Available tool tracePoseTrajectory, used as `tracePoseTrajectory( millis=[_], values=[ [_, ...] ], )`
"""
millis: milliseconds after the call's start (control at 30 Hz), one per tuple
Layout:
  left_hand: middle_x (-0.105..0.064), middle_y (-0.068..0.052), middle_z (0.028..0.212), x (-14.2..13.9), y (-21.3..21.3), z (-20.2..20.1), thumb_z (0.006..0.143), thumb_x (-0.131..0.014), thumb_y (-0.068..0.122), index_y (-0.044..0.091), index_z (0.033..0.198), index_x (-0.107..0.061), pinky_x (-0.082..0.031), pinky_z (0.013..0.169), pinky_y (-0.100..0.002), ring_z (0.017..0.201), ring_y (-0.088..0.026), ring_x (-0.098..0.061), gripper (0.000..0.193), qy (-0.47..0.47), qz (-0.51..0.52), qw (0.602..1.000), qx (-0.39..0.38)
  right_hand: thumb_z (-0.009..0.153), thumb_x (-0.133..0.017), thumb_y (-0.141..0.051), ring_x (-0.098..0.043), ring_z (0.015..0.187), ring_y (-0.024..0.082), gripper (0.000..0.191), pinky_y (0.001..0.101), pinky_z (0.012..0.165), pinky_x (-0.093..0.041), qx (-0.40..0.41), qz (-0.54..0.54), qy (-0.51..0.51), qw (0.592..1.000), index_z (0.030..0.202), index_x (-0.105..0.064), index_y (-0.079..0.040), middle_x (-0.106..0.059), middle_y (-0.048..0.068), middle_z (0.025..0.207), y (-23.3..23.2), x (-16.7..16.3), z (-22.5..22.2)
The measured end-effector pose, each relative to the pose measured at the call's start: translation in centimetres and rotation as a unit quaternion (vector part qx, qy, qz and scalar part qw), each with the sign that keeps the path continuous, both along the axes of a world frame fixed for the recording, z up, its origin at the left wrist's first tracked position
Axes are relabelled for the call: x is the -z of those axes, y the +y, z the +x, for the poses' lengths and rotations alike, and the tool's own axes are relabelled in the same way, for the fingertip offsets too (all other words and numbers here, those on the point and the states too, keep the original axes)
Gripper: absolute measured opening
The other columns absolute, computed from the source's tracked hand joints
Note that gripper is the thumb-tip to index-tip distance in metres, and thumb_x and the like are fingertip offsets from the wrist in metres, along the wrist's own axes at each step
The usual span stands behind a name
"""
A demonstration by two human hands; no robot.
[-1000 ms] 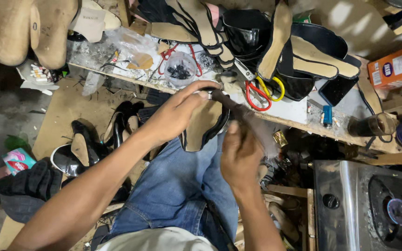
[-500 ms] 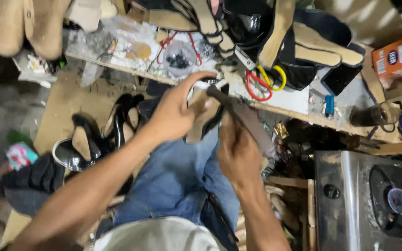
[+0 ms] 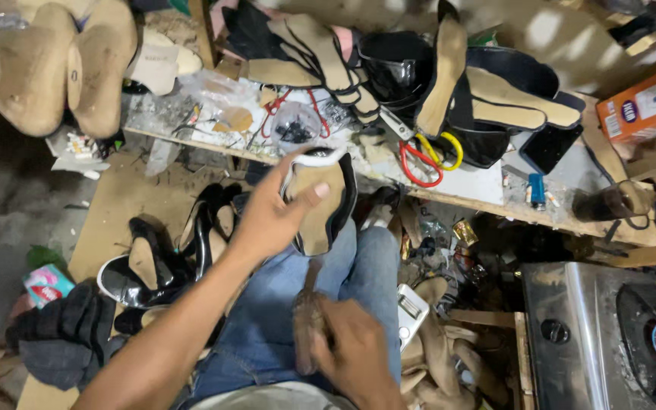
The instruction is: The person sits cross-legged and repairs black high-heeled shoes by hand. They repeatedly pry and separate the sole from the upper, then reattach and press the sole back into place using a small metal tool.
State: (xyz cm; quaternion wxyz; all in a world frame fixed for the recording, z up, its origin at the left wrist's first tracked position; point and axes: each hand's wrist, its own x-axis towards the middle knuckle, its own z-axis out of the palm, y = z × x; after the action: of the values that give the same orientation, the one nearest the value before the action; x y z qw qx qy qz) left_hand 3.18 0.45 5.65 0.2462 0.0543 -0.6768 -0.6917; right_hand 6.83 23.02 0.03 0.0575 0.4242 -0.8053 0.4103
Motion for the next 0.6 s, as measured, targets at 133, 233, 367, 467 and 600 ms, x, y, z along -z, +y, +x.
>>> tracePoseTrajectory(
  millis=[133, 233, 367, 467, 600],
  values=[
    [-0.070, -0.008, 0.122, 0.2, -1.7, 0.9, 0.094, -0.072, 0.014, 0.002, 0.141, -0.053, -0.055, 0.094, -0.031, 0.108, -0.014, -0.066, 0.052, -0.014, 0.103, 0.995, 0.000, 0.092, -0.071, -0.024, -0.072, 0.098, 0.026, 0.036, 0.0360, 0.089, -0.055, 0.137, -0.065, -0.171, 0.974, 0.123, -0.069, -0.005, -0.076, 0.012, 0.108, 0.6, 1.8, 1.0],
    [-0.072, -0.009, 0.117, 0.4, -1.3, 1.9, 0.093, -0.072, 0.013, -0.001, 0.134, -0.058, -0.058, 0.092, -0.033, 0.103, -0.016, -0.070, 0.046, -0.047, 0.204, 0.977, 0.049, 0.099, -0.058, -0.029, -0.070, 0.111, 0.022, 0.045, 0.0337, 0.100, -0.050, 0.177, -0.129, -0.366, 0.904, 0.136, -0.061, -0.005, -0.075, 0.011, 0.120, 1.6, 2.5, -1.3],
    [-0.071, -0.008, 0.114, 1.1, 0.3, 2.0, 0.096, -0.072, 0.017, -0.003, 0.133, -0.061, -0.055, 0.091, -0.034, 0.102, -0.017, -0.066, 0.043, -0.031, 0.292, 0.946, 0.137, 0.087, -0.063, -0.039, -0.067, 0.114, 0.029, 0.064, 0.0428, 0.096, -0.052, 0.033, -0.340, -0.738, 0.582, 0.137, -0.056, 0.000, -0.073, 0.016, 0.124, 2.9, 2.5, -2.3],
    [-0.067, -0.002, 0.121, 2.0, 1.2, 2.2, 0.094, -0.069, 0.022, 0.006, 0.133, -0.058, -0.053, 0.094, -0.030, 0.109, -0.012, -0.063, 0.044, -0.030, 0.205, 0.978, 0.028, 0.080, -0.071, -0.019, -0.068, 0.110, 0.024, 0.056, 0.0398, 0.097, -0.053, 0.053, -0.378, -0.658, 0.649, 0.133, -0.061, -0.003, -0.073, 0.012, 0.120, 2.7, 2.1, -0.8],
    [-0.071, -0.009, 0.113, 3.8, 2.7, 5.2, 0.104, -0.051, 0.049, 0.004, 0.120, -0.065, -0.056, 0.088, -0.034, 0.101, -0.018, -0.067, 0.050, -0.088, 0.459, 0.884, 0.036, 0.089, -0.077, -0.013, -0.068, 0.100, 0.020, 0.040, 0.0319, 0.092, -0.052, 0.154, -0.246, -0.383, 0.877, 0.124, -0.068, 0.004, -0.074, 0.012, 0.111, 1.5, 1.2, 1.8]
  ],
)
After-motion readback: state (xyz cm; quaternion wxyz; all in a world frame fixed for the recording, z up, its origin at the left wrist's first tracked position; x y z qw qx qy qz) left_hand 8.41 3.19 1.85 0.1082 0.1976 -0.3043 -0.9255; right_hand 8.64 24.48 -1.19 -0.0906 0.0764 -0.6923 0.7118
